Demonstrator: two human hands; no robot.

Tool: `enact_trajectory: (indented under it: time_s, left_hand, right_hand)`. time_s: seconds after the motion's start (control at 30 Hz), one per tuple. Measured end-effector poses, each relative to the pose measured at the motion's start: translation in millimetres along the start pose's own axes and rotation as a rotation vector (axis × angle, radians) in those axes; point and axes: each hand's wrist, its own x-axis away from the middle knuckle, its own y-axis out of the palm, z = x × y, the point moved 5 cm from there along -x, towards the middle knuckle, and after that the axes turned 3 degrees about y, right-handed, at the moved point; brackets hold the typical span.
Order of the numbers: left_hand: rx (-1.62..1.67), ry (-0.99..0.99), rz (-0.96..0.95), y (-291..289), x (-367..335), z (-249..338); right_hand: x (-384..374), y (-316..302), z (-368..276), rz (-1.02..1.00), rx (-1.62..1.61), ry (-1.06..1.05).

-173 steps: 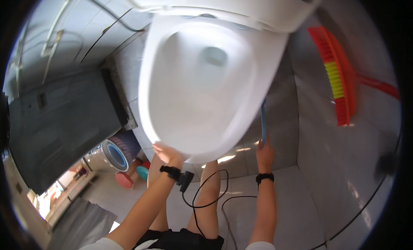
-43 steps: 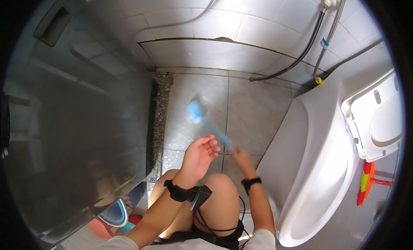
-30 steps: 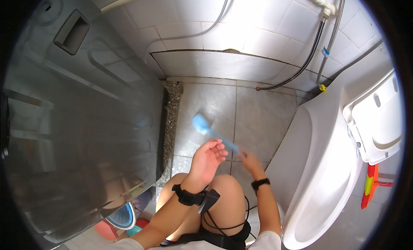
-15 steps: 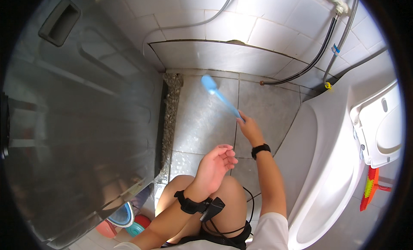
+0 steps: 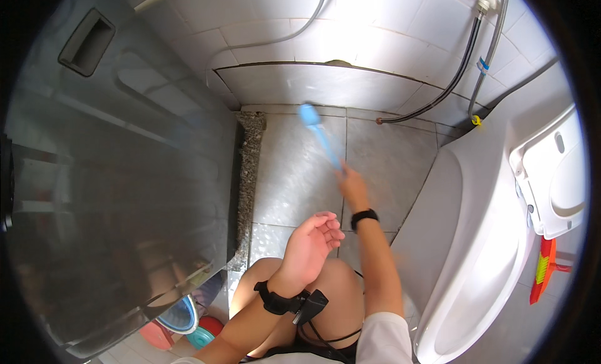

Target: The person cleans the bathroom floor and surfaces using a brush and water, moving items aside and scrubbing different areas including around the toilet and near a washing machine.

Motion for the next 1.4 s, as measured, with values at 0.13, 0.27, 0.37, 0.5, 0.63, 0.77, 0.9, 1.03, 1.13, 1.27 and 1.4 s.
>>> enact_trajectory:
  time_s: [0.13,0.27,0.37,0.5,0.63,0.77,0.9,1.03,1.13,1.27,1.4]
  left_hand:
    - [0.004,0.003,-0.011,-1,-2,-1]
    - [0.016,0.029,0.049,-9,15,17]
    - [0.025,0.108,0.059,-15,26,30]
    - [0.046,0.136,0.075,-17,22,33]
    - [0.076,0.042,0.031,-9,19,22]
    - [0.052,0.079,0.038,-14,26,31]
    - [0.073,0.096,0.05,-17,14,26]
    - [0.066,0.0,0.049,-8,14,10]
    - [0.023,0.017,0.062,-9,17,12]
    - [0.034,0.051,0.056,-10,18,15]
    - [0.017,0.016,0.069,-6,18,12]
  right_hand:
    - [-9,17,-28,-0.075,-0.107,0.064]
    - [18,-37,56,0.052,-0.385,0.357]
    - [36,-41,82,0.16,-0.313,0.296]
    - [17,8,-7,0.07,-0.325,0.01]
    - [-10,4,17,-0.01,-0.338,0.261]
    - [33,-31,39,0.091,-0.774,0.709]
    - [32,-14,6,0.011,-0.807,0.622]
    - [24,-5,41,0.042,-0.704,0.642]
    - [37,-27,80,0.2,-0.938,0.753]
    - [37,-11,41,-0.054,-0.741,0.626]
    - [28,-32,67,0.018,-0.766,0.739]
